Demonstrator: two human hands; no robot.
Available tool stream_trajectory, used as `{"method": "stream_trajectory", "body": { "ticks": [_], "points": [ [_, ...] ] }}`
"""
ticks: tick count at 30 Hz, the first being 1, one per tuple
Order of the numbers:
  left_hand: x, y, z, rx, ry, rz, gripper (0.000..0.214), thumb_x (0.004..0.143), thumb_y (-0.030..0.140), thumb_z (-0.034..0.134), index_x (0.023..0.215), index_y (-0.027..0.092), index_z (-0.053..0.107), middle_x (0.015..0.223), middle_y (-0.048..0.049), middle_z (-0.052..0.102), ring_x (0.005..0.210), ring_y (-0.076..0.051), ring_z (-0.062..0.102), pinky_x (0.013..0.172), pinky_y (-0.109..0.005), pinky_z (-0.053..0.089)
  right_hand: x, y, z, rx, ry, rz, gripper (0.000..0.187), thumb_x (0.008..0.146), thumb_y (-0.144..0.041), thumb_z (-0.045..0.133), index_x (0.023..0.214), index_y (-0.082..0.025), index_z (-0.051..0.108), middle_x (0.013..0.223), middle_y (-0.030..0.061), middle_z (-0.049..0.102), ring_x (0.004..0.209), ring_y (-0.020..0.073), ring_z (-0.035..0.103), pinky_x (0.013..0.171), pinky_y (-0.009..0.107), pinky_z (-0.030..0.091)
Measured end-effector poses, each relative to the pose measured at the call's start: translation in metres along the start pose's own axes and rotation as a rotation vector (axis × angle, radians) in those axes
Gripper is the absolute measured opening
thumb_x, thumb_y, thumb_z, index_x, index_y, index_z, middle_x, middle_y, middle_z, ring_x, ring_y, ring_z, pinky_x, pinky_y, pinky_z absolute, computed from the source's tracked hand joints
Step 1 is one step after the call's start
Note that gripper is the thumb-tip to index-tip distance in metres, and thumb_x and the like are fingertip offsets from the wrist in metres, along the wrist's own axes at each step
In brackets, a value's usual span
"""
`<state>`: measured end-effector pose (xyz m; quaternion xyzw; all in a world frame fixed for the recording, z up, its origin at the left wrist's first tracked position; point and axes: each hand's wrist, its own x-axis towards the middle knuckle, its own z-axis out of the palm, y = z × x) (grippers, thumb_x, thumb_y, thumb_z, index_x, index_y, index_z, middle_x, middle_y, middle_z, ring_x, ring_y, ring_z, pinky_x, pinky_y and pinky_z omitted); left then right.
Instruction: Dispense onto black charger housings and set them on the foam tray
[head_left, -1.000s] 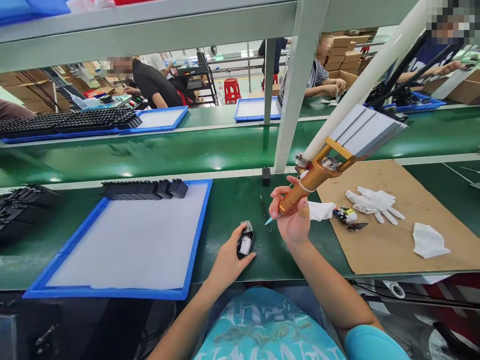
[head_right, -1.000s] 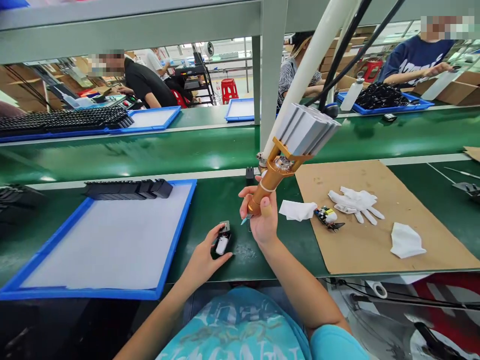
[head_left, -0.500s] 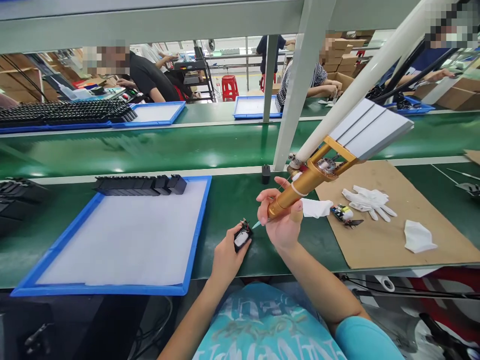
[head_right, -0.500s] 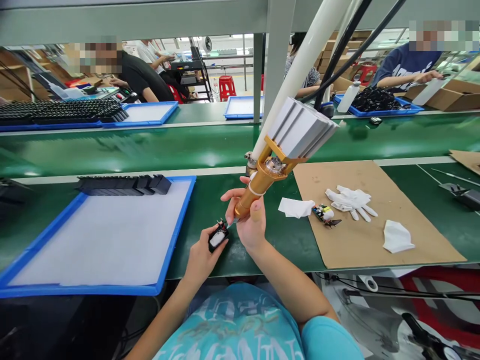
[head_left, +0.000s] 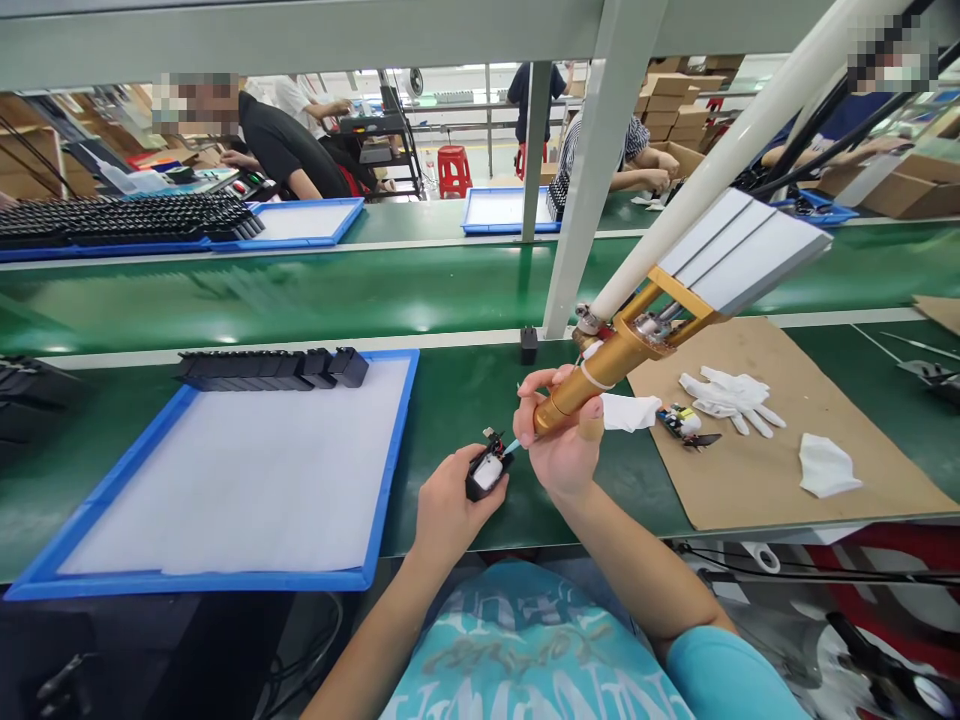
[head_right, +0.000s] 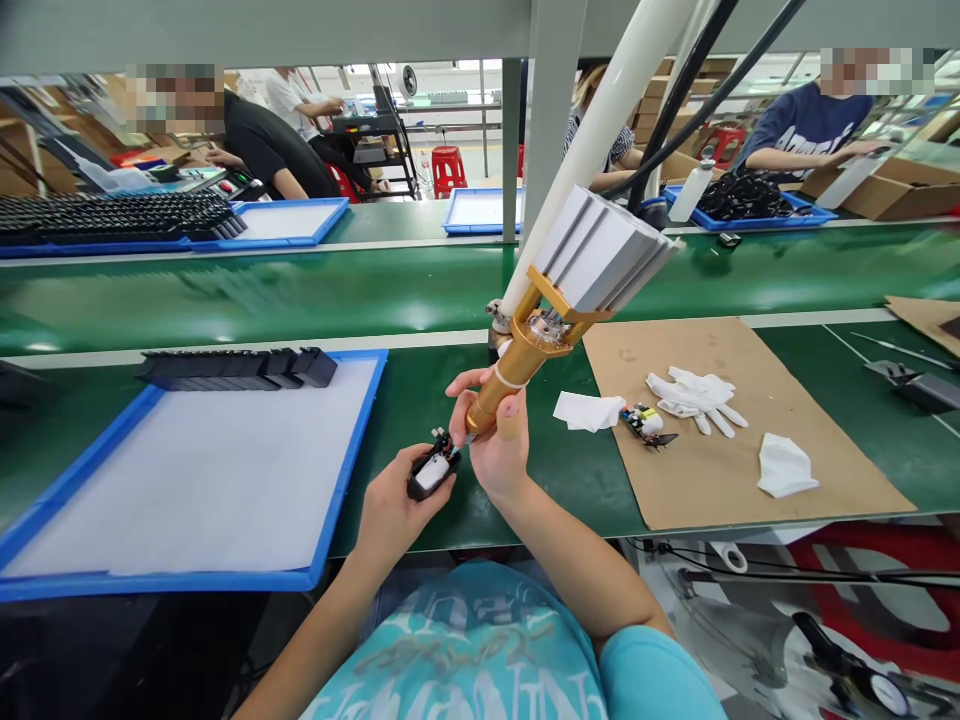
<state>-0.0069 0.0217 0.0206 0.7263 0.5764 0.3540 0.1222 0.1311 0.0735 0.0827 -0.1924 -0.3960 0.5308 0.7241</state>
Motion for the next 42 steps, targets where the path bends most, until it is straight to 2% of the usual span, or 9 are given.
{"method": "stream_trajectory", "body": {
  "ticks": [2, 7, 14, 21, 25, 31, 37, 42],
  "points": [
    [0.000, 0.000, 0.000, -0.014, -0.010, -0.022, 0.031, 0.080, 0.035, 0.065, 0.106, 0.024, 0.052, 0.091, -0.0019, 0.070, 0.077, -0.018, 0.067, 0.068, -0.027, 0.051, 0.000, 0.000, 0.000, 0.000, 0.000, 0.000, 0.037, 0.085, -0.063, 0.044, 0.095, -0.027, 0.048, 0.087, -0.0021, 0.058, 0.040, 0.0056, 0.045, 0.039, 0.023, 0.032],
    [0.000, 0.002, 0.001, -0.074, -0.043, -0.098, 0.033, 0.079, 0.035, 0.065, 0.107, 0.025, 0.051, 0.093, -0.0019, 0.070, 0.079, -0.019, 0.068, 0.069, -0.028, 0.052, 0.000, -0.001, 0.001, -0.038, 0.025, 0.029, 0.051, 0.080, -0.070, 0.043, 0.111, -0.028, 0.047, 0.088, -0.0005, 0.058, 0.040, 0.0062, 0.044, 0.038, 0.024, 0.034],
    [0.003, 0.002, 0.008, -0.144, -0.113, -0.169, 0.037, 0.080, 0.024, 0.059, 0.115, 0.025, 0.047, 0.105, -0.0045, 0.068, 0.090, -0.021, 0.068, 0.074, -0.031, 0.053, 0.001, -0.001, 0.005, -0.043, 0.006, 0.027, 0.050, 0.082, -0.068, 0.041, 0.112, -0.029, 0.046, 0.089, -0.0001, 0.058, 0.041, 0.0063, 0.043, 0.040, 0.025, 0.036],
    [0.009, 0.006, 0.016, -0.274, -0.122, -0.139, 0.041, 0.081, 0.026, 0.061, 0.119, 0.026, 0.047, 0.111, -0.0040, 0.067, 0.097, -0.019, 0.066, 0.081, -0.030, 0.053, 0.000, 0.000, 0.011, -0.013, -0.010, 0.035, 0.050, 0.081, -0.067, 0.044, 0.113, -0.029, 0.046, 0.089, -0.0002, 0.057, 0.041, 0.0064, 0.044, 0.040, 0.025, 0.035],
    [0.013, 0.011, 0.015, -0.301, -0.101, -0.102, 0.038, 0.081, 0.027, 0.061, 0.117, 0.025, 0.049, 0.110, -0.0043, 0.068, 0.094, -0.019, 0.067, 0.079, -0.030, 0.053, -0.001, 0.001, 0.014, -0.006, -0.022, 0.046, 0.049, 0.081, -0.067, 0.044, 0.111, -0.029, 0.045, 0.088, -0.0003, 0.057, 0.041, 0.0061, 0.042, 0.039, 0.025, 0.033],
    [0.016, 0.011, 0.015, -0.301, -0.030, -0.041, 0.039, 0.080, 0.028, 0.063, 0.116, 0.023, 0.050, 0.108, -0.0052, 0.069, 0.093, -0.019, 0.067, 0.078, -0.030, 0.053, -0.001, 0.001, 0.014, 0.040, -0.037, 0.015, 0.036, 0.084, -0.062, 0.046, 0.092, -0.027, 0.048, 0.087, -0.0022, 0.058, 0.041, 0.0057, 0.046, 0.040, 0.023, 0.032],
    [0.017, 0.010, 0.013, -0.272, -0.047, -0.055, 0.037, 0.081, 0.029, 0.063, 0.114, 0.023, 0.049, 0.103, -0.0038, 0.070, 0.088, -0.019, 0.068, 0.076, -0.030, 0.053, 0.001, 0.003, 0.015, 0.069, -0.046, 0.017, 0.046, 0.083, -0.064, 0.046, 0.111, -0.028, 0.050, 0.088, -0.0006, 0.059, 0.041, 0.0063, 0.045, 0.040, 0.025, 0.035],
    [0.019, -0.003, 0.017, -0.218, -0.123, -0.129, 0.036, 0.079, 0.030, 0.064, 0.112, 0.022, 0.051, 0.103, -0.0055, 0.066, 0.094, -0.021, 0.064, 0.080, -0.033, 0.051, 0.004, 0.005, 0.011, 0.068, -0.038, 0.000, 0.053, 0.079, -0.067, 0.048, 0.115, -0.029, 0.049, 0.090, -0.0002, 0.058, 0.043, 0.0076, 0.048, 0.042, 0.026, 0.037]
  ]
}}
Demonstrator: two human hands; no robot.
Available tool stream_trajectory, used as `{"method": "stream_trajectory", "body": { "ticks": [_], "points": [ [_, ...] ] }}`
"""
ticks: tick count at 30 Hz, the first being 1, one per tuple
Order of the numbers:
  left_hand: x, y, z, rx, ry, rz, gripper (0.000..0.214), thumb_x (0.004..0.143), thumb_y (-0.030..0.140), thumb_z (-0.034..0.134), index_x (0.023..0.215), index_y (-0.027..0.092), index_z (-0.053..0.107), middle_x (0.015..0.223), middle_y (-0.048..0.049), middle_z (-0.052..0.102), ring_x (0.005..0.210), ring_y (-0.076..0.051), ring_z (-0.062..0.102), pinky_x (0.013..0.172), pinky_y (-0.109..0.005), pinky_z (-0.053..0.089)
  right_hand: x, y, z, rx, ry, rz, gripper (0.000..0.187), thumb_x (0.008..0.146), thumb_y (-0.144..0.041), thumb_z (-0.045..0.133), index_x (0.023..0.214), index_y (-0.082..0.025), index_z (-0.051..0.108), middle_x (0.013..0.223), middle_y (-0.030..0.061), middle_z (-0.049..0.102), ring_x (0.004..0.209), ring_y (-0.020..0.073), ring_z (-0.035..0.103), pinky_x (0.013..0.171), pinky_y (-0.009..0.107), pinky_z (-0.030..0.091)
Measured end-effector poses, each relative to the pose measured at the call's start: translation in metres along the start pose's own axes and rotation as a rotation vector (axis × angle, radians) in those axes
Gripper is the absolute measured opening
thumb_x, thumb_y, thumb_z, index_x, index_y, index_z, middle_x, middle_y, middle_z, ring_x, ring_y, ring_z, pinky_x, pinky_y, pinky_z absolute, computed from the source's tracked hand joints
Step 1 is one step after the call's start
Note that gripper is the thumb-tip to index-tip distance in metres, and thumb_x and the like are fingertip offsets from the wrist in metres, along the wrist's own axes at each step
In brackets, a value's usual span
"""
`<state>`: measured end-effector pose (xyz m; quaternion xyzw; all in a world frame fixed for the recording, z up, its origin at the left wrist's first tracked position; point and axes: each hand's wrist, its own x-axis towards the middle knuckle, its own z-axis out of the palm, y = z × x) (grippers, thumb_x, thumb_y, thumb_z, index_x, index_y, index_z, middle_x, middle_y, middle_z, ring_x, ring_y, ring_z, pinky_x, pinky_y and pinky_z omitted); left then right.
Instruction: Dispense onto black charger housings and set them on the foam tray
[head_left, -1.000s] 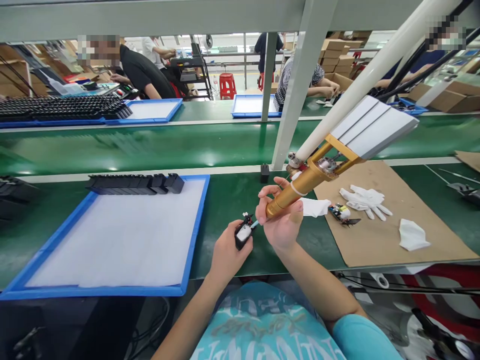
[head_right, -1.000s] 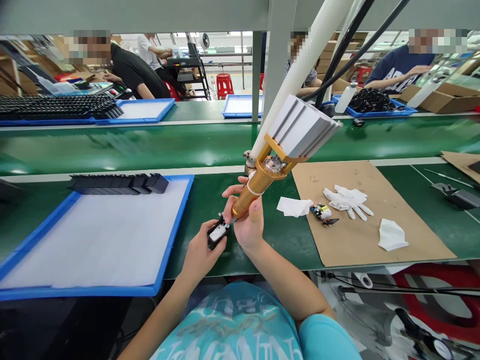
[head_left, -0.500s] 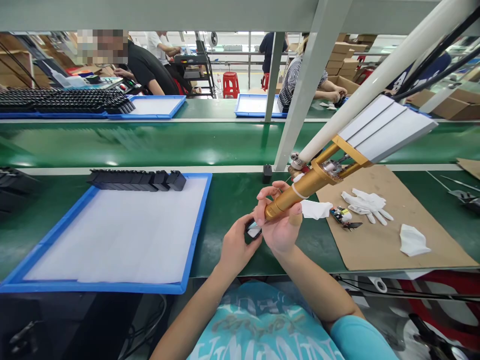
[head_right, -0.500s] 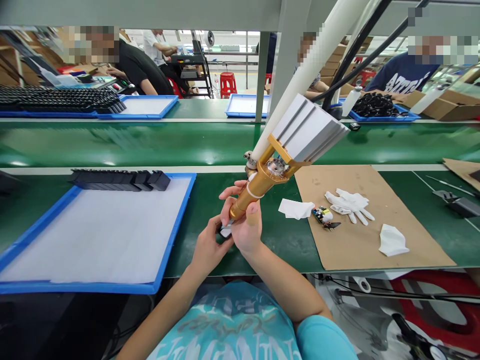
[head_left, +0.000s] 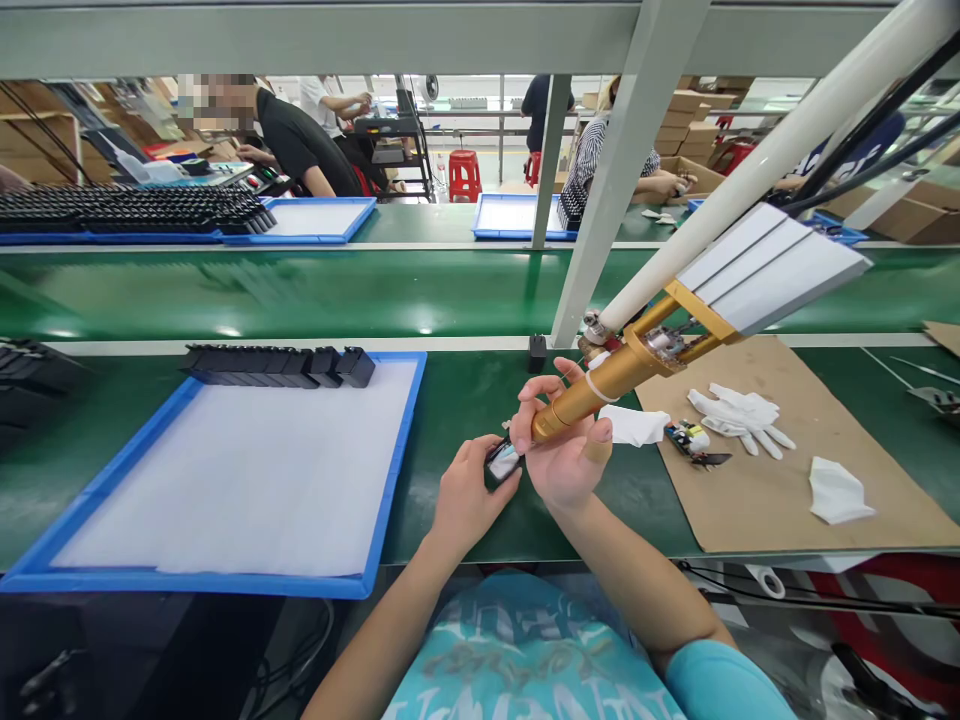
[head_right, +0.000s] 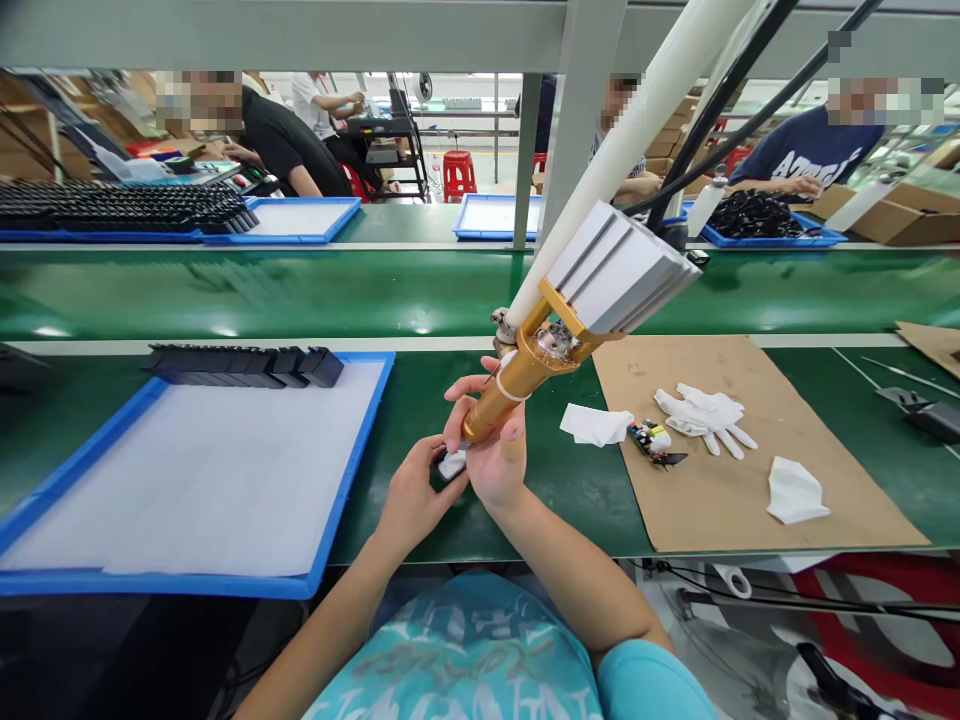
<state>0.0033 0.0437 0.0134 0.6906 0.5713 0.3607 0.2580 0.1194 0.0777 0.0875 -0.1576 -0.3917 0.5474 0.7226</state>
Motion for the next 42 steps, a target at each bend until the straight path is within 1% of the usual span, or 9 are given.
{"method": "stream_trajectory", "body": {
  "ticks": [5, 13, 17, 22, 26, 30, 33, 36, 42],
  "points": [
    [0.003, -0.018, -0.003, -0.075, -0.167, -0.096, 0.032, 0.080, 0.031, 0.064, 0.109, 0.023, 0.053, 0.105, -0.0065, 0.065, 0.100, -0.023, 0.062, 0.087, -0.037, 0.048, 0.009, 0.000, -0.014, -0.059, 0.034, -0.021, 0.052, 0.079, -0.068, 0.046, 0.115, -0.029, 0.048, 0.089, -0.0003, 0.057, 0.044, 0.0077, 0.047, 0.041, 0.026, 0.036],
    [0.032, -0.019, -0.003, -0.362, -0.275, -0.276, 0.051, 0.079, 0.043, 0.067, 0.124, 0.025, 0.053, 0.131, -0.0099, 0.059, 0.124, -0.026, 0.053, 0.106, -0.043, 0.037, 0.024, -0.005, -0.043, -0.106, 0.068, -0.083, 0.044, 0.083, -0.062, 0.045, 0.112, -0.029, 0.050, 0.088, -0.0005, 0.058, 0.043, 0.0078, 0.048, 0.041, 0.025, 0.034],
    [0.042, -0.019, 0.003, -0.469, -0.332, -0.237, 0.034, 0.084, 0.035, 0.060, 0.115, 0.022, 0.058, 0.117, -0.0095, 0.068, 0.115, -0.023, 0.060, 0.102, -0.040, 0.043, 0.025, -0.009, -0.052, -0.125, 0.095, -0.082, 0.043, 0.084, -0.062, 0.044, 0.111, -0.030, 0.050, 0.087, -0.0010, 0.058, 0.043, 0.0080, 0.049, 0.041, 0.025, 0.034],
    [0.038, -0.019, 0.007, -0.289, -0.174, -0.067, 0.021, 0.079, 0.023, 0.059, 0.099, 0.022, 0.056, 0.094, -0.0022, 0.070, 0.089, -0.018, 0.067, 0.085, -0.033, 0.051, 0.023, -0.011, -0.055, -0.135, 0.092, -0.067, 0.044, 0.083, -0.064, 0.043, 0.111, -0.029, 0.048, 0.086, -0.0010, 0.058, 0.042, 0.0082, 0.048, 0.041, 0.025, 0.035],
    [0.034, -0.016, 0.006, -0.159, -0.123, 0.000, 0.023, 0.076, 0.015, 0.055, 0.097, 0.022, 0.054, 0.089, 0.0002, 0.070, 0.085, -0.016, 0.065, 0.082, -0.031, 0.051, 0.022, -0.011, -0.054, -0.129, 0.074, -0.056, 0.044, 0.084, -0.064, 0.043, 0.111, -0.029, 0.046, 0.087, -0.0008, 0.058, 0.043, 0.0084, 0.048, 0.041, 0.026, 0.035],
    [0.028, -0.007, -0.005, 0.029, -0.200, 0.164, 0.040, 0.081, 0.012, 0.049, 0.119, 0.022, 0.055, 0.108, -0.0047, 0.067, 0.097, -0.018, 0.060, 0.090, -0.035, 0.049, 0.021, -0.011, -0.054, -0.090, 0.053, -0.064, 0.038, 0.087, -0.060, 0.042, 0.107, -0.028, 0.047, 0.089, -0.0006, 0.058, 0.044, 0.0081, 0.050, 0.042, 0.025, 0.035],
    [0.021, -0.001, -0.014, 0.170, -0.266, 0.250, 0.052, 0.089, 0.019, 0.048, 0.140, 0.023, 0.040, 0.124, -0.0072, 0.062, 0.106, -0.021, 0.055, 0.096, -0.040, 0.047, 0.021, -0.011, -0.055, -0.071, 0.043, -0.078, 0.035, 0.089, -0.057, 0.042, 0.106, -0.027, 0.048, 0.089, -0.0004, 0.059, 0.045, 0.0078, 0.050, 0.042, 0.025, 0.036],
    [0.014, 0.000, -0.013, 0.207, -0.212, 0.233, 0.045, 0.095, 0.027, 0.044, 0.140, 0.023, 0.043, 0.118, -0.0073, 0.065, 0.104, -0.021, 0.057, 0.092, -0.039, 0.049, 0.020, -0.011, -0.055, -0.073, 0.044, -0.071, 0.036, 0.088, -0.058, 0.043, 0.108, -0.028, 0.047, 0.089, -0.0005, 0.059, 0.045, 0.0081, 0.050, 0.042, 0.025, 0.036],
    [0.008, -0.003, 0.011, 0.107, 0.027, 0.045, 0.028, 0.090, 0.038, 0.053, 0.113, 0.025, 0.065, 0.106, -0.0071, 0.069, 0.097, -0.025, 0.064, 0.088, -0.037, 0.049, 0.021, -0.011, -0.054, -0.089, 0.060, -0.061, 0.038, 0.087, -0.060, 0.043, 0.108, -0.028, 0.045, 0.088, -0.0009, 0.059, 0.045, 0.0079, 0.049, 0.041, 0.025, 0.035]
  ]
}}
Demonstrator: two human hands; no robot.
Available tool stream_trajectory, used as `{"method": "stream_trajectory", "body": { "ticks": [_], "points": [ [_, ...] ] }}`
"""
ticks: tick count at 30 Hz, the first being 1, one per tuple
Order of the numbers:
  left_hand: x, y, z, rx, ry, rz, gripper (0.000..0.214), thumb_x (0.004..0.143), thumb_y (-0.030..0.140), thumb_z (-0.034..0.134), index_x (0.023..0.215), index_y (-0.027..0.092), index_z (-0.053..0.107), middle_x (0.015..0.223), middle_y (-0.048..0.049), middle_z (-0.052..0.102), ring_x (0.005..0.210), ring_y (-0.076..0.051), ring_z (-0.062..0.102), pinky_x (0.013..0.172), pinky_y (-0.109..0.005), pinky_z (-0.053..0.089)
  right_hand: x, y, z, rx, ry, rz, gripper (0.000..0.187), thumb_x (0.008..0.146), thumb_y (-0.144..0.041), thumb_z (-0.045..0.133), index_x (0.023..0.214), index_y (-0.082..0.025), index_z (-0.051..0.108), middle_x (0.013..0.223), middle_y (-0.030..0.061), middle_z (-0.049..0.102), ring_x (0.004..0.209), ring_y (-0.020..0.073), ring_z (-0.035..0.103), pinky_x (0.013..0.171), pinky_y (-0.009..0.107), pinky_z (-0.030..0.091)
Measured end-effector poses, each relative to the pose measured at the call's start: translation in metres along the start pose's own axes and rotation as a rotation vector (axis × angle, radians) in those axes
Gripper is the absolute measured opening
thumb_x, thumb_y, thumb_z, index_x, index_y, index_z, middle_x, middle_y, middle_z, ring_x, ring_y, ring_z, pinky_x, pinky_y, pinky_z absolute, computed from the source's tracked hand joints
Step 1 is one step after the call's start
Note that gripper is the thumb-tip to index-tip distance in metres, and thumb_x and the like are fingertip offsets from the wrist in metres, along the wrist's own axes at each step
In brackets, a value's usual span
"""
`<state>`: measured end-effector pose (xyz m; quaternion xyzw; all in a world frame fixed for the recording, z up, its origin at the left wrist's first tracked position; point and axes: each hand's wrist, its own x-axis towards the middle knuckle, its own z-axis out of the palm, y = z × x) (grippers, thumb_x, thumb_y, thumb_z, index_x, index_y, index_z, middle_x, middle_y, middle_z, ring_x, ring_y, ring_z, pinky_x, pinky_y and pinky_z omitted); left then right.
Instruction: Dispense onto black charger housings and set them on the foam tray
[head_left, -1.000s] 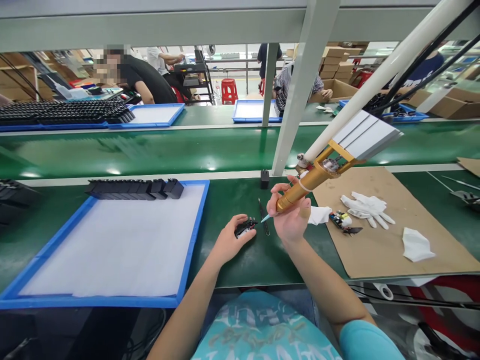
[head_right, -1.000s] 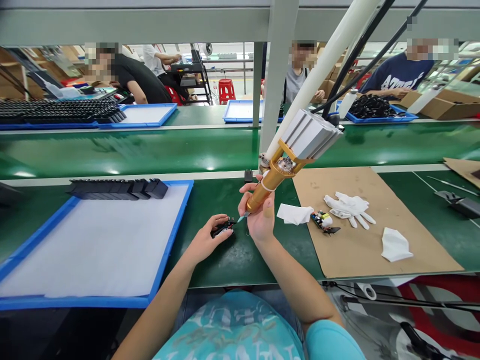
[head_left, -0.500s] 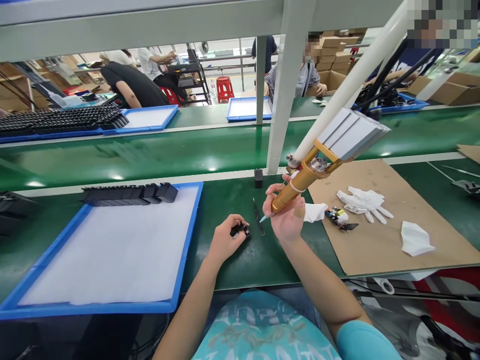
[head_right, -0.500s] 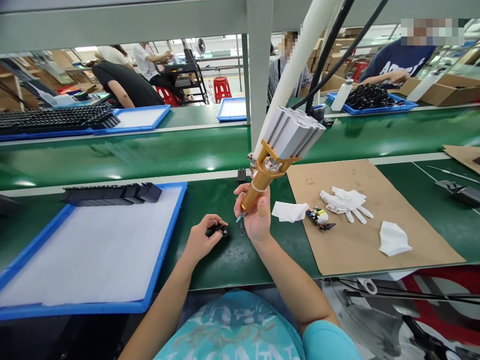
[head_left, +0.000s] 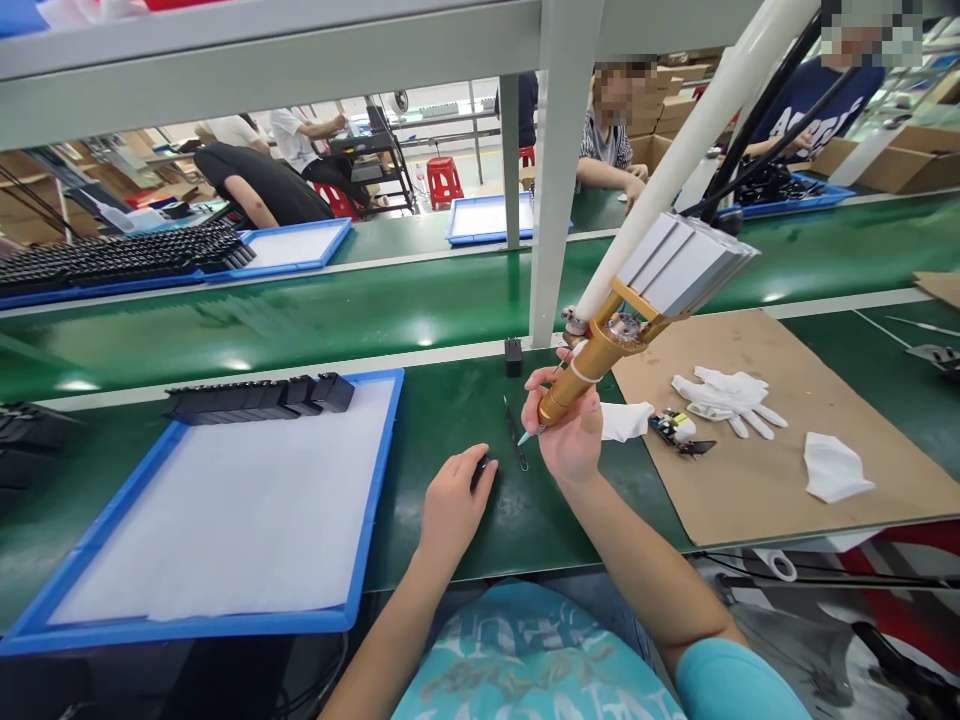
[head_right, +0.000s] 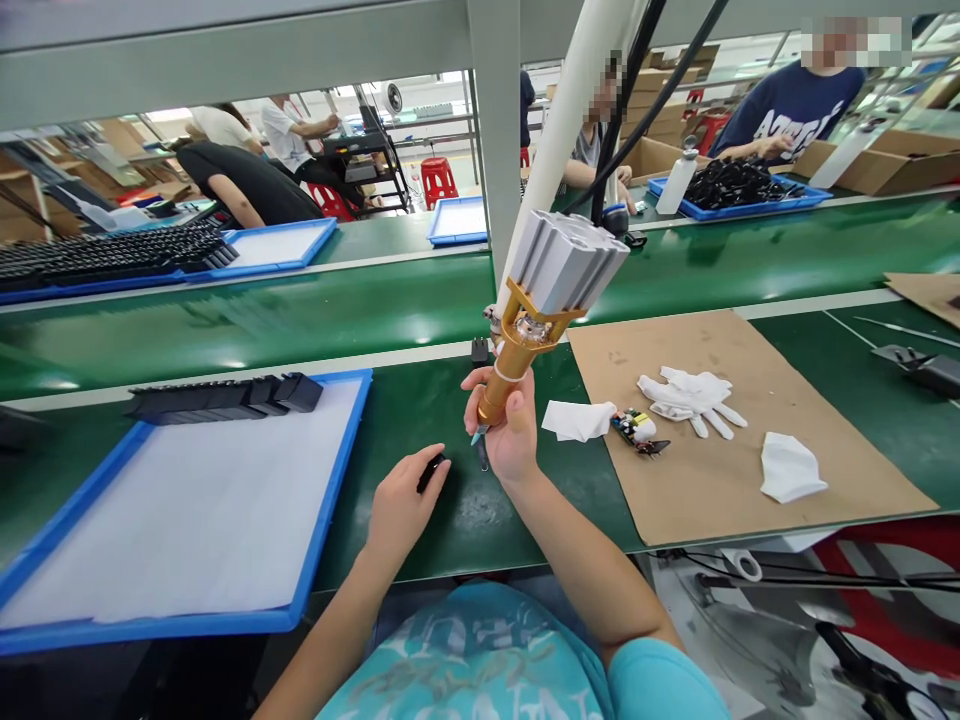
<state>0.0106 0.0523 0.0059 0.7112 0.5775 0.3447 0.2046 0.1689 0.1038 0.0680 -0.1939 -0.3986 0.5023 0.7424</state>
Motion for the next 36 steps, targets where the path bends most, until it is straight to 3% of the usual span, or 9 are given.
{"method": "stream_trajectory", "body": {
  "ticks": [3, 7, 12, 15, 18, 22, 24, 28, 36],
  "points": [
    [-0.001, 0.004, 0.011, 0.001, 0.055, -0.109, 0.027, 0.089, 0.042, 0.054, 0.106, 0.026, 0.066, 0.104, -0.0075, 0.070, 0.098, -0.028, 0.063, 0.088, -0.039, 0.047, 0.000, 0.000, 0.000, -0.022, 0.014, 0.018, 0.040, 0.086, -0.061, 0.044, 0.108, -0.028, 0.044, 0.087, -0.0013, 0.059, 0.044, 0.0081, 0.048, 0.041, 0.025, 0.035],
    [-0.004, 0.010, 0.018, 0.083, 0.019, -0.126, 0.029, 0.094, 0.039, 0.043, 0.108, 0.027, 0.065, 0.118, -0.0068, 0.066, 0.104, -0.027, 0.059, 0.087, -0.036, 0.046, 0.001, -0.002, 0.000, -0.025, 0.018, 0.017, 0.040, 0.086, -0.061, 0.044, 0.107, -0.028, 0.045, 0.086, -0.0015, 0.059, 0.044, 0.0079, 0.048, 0.040, 0.024, 0.036],
    [-0.008, 0.010, 0.017, 0.193, -0.032, -0.115, 0.033, 0.090, 0.043, 0.051, 0.118, 0.028, 0.061, 0.127, -0.0096, 0.060, 0.105, -0.030, 0.058, 0.080, -0.036, 0.048, 0.001, -0.002, 0.000, -0.002, 0.009, 0.004, 0.035, 0.088, -0.058, 0.043, 0.103, -0.027, 0.046, 0.087, -0.0015, 0.059, 0.045, 0.0077, 0.050, 0.040, 0.024, 0.036],
    [-0.006, 0.007, 0.012, 0.206, -0.104, -0.141, 0.033, 0.090, 0.041, 0.050, 0.118, 0.026, 0.060, 0.120, -0.0115, 0.062, 0.105, -0.032, 0.058, 0.081, -0.039, 0.048, 0.002, -0.002, -0.001, 0.010, 0.003, -0.005, 0.034, 0.088, -0.057, 0.044, 0.103, -0.027, 0.046, 0.087, -0.0013, 0.060, 0.045, 0.0078, 0.050, 0.040, 0.024, 0.036],
    [-0.001, 0.005, 0.004, -0.082, -0.115, -0.267, 0.033, 0.087, 0.044, 0.056, 0.115, 0.025, 0.059, 0.109, -0.0092, 0.066, 0.103, -0.029, 0.061, 0.081, -0.038, 0.049, 0.002, -0.002, -0.001, -0.013, 0.021, 0.002, 0.034, 0.088, -0.057, 0.044, 0.102, -0.027, 0.046, 0.087, -0.0013, 0.060, 0.045, 0.0080, 0.049, 0.040, 0.024, 0.036],
    [0.002, 0.008, -0.009, -0.896, -0.157, -0.627, 0.047, 0.082, 0.056, 0.057, 0.115, 0.023, 0.050, 0.086, -0.0034, 0.066, 0.069, -0.019, 0.067, 0.058, -0.029, 0.052, 0.004, -0.002, -0.002, -0.028, 0.038, 0.017, 0.035, 0.087, -0.058, 0.044, 0.102, -0.027, 0.045, 0.086, -0.0015, 0.060, 0.044, 0.0083, 0.049, 0.040, 0.024, 0.036],
    [0.001, 0.012, -0.015, -1.201, -0.168, -0.701, 0.049, 0.082, 0.057, 0.058, 0.115, 0.022, 0.050, 0.079, -0.0012, 0.065, 0.056, -0.014, 0.063, 0.050, -0.025, 0.050, 0.004, -0.001, -0.003, -0.023, 0.038, 0.009, 0.035, 0.087, -0.058, 0.045, 0.105, -0.028, 0.046, 0.086, -0.0014, 0.060, 0.044, 0.0084, 0.049, 0.040, 0.024, 0.036],
    [-0.006, 0.019, -0.025, -1.431, -0.211, -0.649, 0.043, 0.082, 0.053, 0.060, 0.111, 0.023, 0.052, 0.074, 0.0008, 0.064, 0.051, -0.011, 0.061, 0.044, -0.020, 0.047, 0.005, -0.002, -0.004, -0.049, 0.059, 0.013, 0.037, 0.087, -0.058, 0.044, 0.109, -0.029, 0.048, 0.086, -0.0013, 0.059, 0.045, 0.0085, 0.049, 0.042, 0.025, 0.035],
    [-0.013, 0.015, -0.042, -1.486, -0.243, -0.354, 0.036, 0.087, 0.052, 0.056, 0.109, 0.024, 0.051, 0.077, 0.0005, 0.064, 0.051, -0.013, 0.064, 0.040, -0.020, 0.048, 0.006, -0.003, -0.006, -0.073, 0.077, 0.004, 0.038, 0.086, -0.058, 0.045, 0.109, -0.029, 0.051, 0.085, -0.0009, 0.059, 0.045, 0.0089, 0.049, 0.043, 0.025, 0.034]
  ]
}}
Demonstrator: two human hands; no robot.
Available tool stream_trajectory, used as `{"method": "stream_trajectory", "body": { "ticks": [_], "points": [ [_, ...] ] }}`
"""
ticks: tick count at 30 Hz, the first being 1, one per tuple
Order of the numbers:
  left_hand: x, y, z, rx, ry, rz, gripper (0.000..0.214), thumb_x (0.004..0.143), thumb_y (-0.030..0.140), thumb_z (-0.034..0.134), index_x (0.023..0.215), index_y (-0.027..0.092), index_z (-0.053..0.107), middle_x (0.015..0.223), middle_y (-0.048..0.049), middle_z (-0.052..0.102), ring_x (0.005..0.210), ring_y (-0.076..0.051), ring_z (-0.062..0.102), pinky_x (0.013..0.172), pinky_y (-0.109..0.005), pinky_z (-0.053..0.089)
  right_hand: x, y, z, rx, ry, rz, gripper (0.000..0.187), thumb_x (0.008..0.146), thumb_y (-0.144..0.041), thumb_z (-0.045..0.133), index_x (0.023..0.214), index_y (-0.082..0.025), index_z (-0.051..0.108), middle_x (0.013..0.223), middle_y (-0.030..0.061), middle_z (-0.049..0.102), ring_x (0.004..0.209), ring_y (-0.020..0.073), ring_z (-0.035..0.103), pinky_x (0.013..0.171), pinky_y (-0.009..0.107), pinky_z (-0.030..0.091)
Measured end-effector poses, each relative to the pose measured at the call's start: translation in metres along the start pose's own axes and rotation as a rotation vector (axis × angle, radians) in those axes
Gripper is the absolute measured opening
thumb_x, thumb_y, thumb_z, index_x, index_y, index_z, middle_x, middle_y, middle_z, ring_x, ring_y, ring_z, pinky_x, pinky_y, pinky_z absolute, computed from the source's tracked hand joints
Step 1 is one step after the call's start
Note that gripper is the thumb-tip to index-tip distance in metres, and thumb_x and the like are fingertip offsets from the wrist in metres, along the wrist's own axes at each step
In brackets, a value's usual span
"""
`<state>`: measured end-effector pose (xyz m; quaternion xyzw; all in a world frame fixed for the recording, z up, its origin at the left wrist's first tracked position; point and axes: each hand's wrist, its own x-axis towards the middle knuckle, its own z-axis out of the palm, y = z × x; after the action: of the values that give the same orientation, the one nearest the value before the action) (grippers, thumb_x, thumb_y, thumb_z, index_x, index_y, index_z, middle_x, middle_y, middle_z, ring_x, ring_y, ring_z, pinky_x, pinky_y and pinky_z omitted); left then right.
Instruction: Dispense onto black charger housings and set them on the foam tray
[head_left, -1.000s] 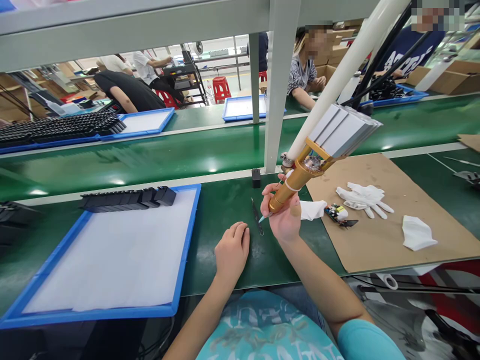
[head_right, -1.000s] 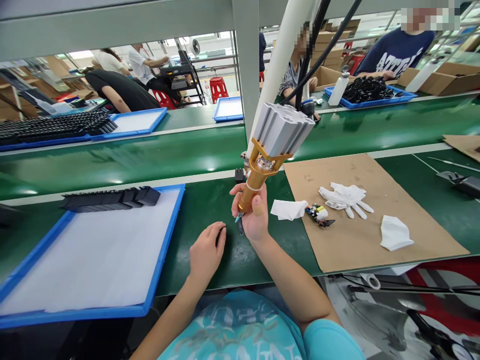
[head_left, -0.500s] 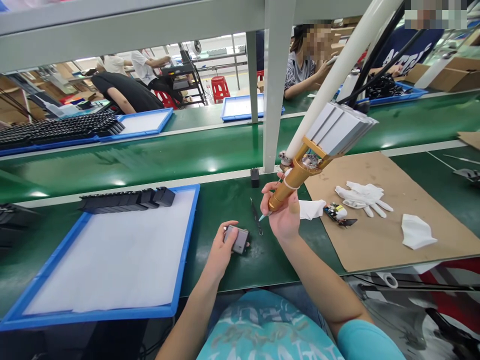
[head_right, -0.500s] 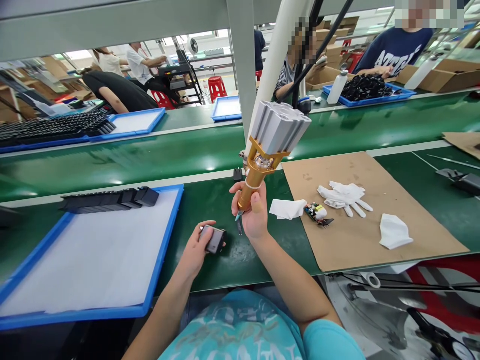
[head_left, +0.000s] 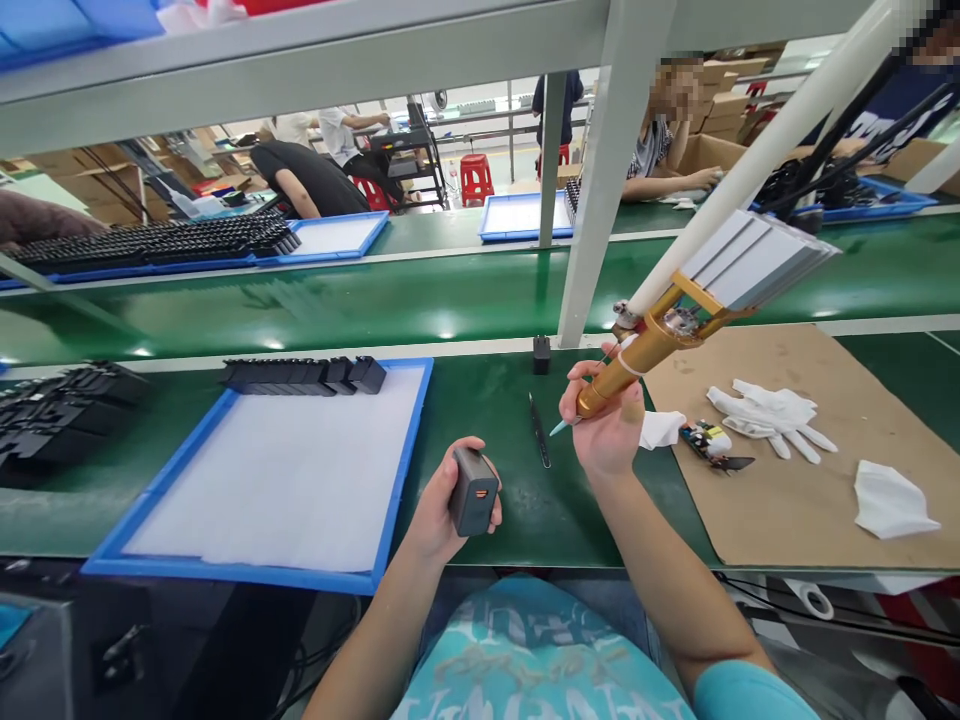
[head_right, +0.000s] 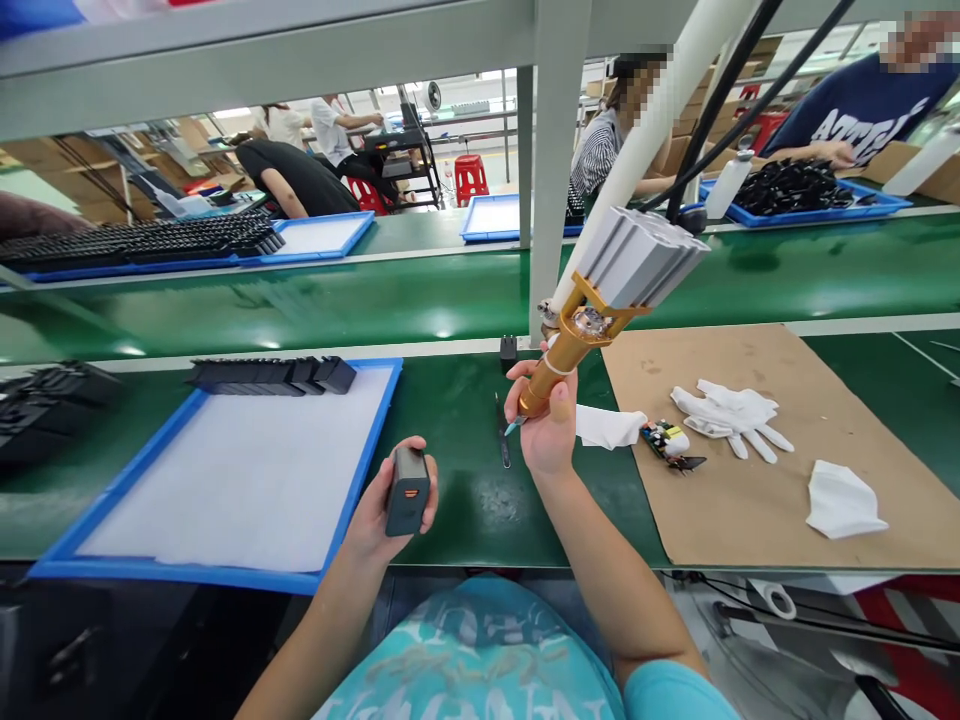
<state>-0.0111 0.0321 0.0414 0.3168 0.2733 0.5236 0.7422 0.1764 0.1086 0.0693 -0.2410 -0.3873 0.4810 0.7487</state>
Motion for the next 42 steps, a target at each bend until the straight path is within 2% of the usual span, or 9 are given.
{"method": "stream_trajectory", "body": {
  "ticks": [7, 15, 19, 24, 31, 37, 42],
  "points": [
    [-0.0059, 0.0071, -0.0015, 0.016, 0.022, 0.023, 0.038, 0.085, 0.054, 0.056, 0.109, 0.025, 0.052, 0.078, 0.0006, 0.061, 0.050, -0.012, 0.062, 0.039, -0.019, 0.047, 0.0020, 0.0005, 0.0002, -0.027, 0.013, -0.014, 0.041, 0.084, -0.059, 0.046, 0.112, -0.029, 0.052, 0.083, -0.0015, 0.058, 0.043, 0.0085, 0.048, 0.042, 0.025, 0.033],
    [-0.0071, 0.0066, 0.0005, -0.227, 0.055, -0.037, 0.034, 0.087, 0.054, 0.052, 0.104, 0.024, 0.058, 0.069, 0.0033, 0.047, 0.038, -0.002, 0.040, 0.031, -0.011, 0.031, 0.0012, 0.0018, -0.0014, -0.020, 0.009, -0.004, 0.042, 0.084, -0.061, 0.046, 0.112, -0.030, 0.052, 0.084, -0.0010, 0.058, 0.044, 0.0089, 0.048, 0.041, 0.025, 0.033],
    [-0.0058, 0.0058, 0.0031, -0.327, 0.097, -0.077, 0.033, 0.089, 0.051, 0.049, 0.103, 0.023, 0.060, 0.068, 0.0034, 0.044, 0.039, -0.001, 0.034, 0.031, -0.008, 0.030, 0.0014, 0.0017, -0.0009, -0.009, 0.006, -0.010, 0.043, 0.083, -0.060, 0.048, 0.112, -0.029, 0.053, 0.084, -0.0008, 0.058, 0.043, 0.0088, 0.049, 0.041, 0.025, 0.033],
    [-0.0048, 0.0058, 0.0058, -0.373, 0.179, -0.106, 0.030, 0.091, 0.048, 0.048, 0.103, 0.023, 0.060, 0.072, 0.0023, 0.045, 0.044, -0.001, 0.035, 0.035, -0.006, 0.035, 0.0014, 0.0013, 0.0000, -0.001, 0.011, -0.011, 0.042, 0.084, -0.060, 0.048, 0.110, -0.028, 0.054, 0.083, -0.0005, 0.059, 0.043, 0.0086, 0.049, 0.041, 0.025, 0.034],
    [-0.0051, 0.0044, 0.0041, -0.467, 0.144, -0.129, 0.030, 0.092, 0.045, 0.049, 0.104, 0.019, 0.058, 0.072, 0.0018, 0.047, 0.045, -0.001, 0.040, 0.038, -0.005, 0.040, 0.0011, 0.0020, -0.0011, 0.032, -0.006, -0.020, 0.039, 0.085, -0.056, 0.049, 0.111, -0.027, 0.055, 0.084, 0.0003, 0.060, 0.044, 0.0089, 0.050, 0.042, 0.025, 0.034],
    [-0.0058, 0.0045, 0.0036, -0.461, 0.139, -0.075, 0.028, 0.097, 0.038, 0.039, 0.106, 0.017, 0.057, 0.076, -0.0001, 0.052, 0.049, -0.003, 0.050, 0.042, -0.008, 0.045, 0.0018, 0.0027, -0.0025, -0.007, -0.010, -0.023, 0.040, 0.084, -0.058, 0.049, 0.111, -0.029, 0.055, 0.084, -0.0010, 0.059, 0.044, 0.0086, 0.050, 0.042, 0.025, 0.035],
    [-0.0075, 0.0072, 0.0044, -0.314, 0.104, -0.036, 0.027, 0.091, 0.043, 0.054, 0.105, 0.020, 0.057, 0.076, 0.0005, 0.058, 0.052, -0.006, 0.058, 0.047, -0.014, 0.050, 0.0021, 0.0029, -0.0025, -0.023, 0.003, -0.020, 0.041, 0.084, -0.059, 0.048, 0.111, -0.029, 0.054, 0.084, -0.0006, 0.058, 0.043, 0.0085, 0.049, 0.041, 0.025, 0.034]
  ]
}}
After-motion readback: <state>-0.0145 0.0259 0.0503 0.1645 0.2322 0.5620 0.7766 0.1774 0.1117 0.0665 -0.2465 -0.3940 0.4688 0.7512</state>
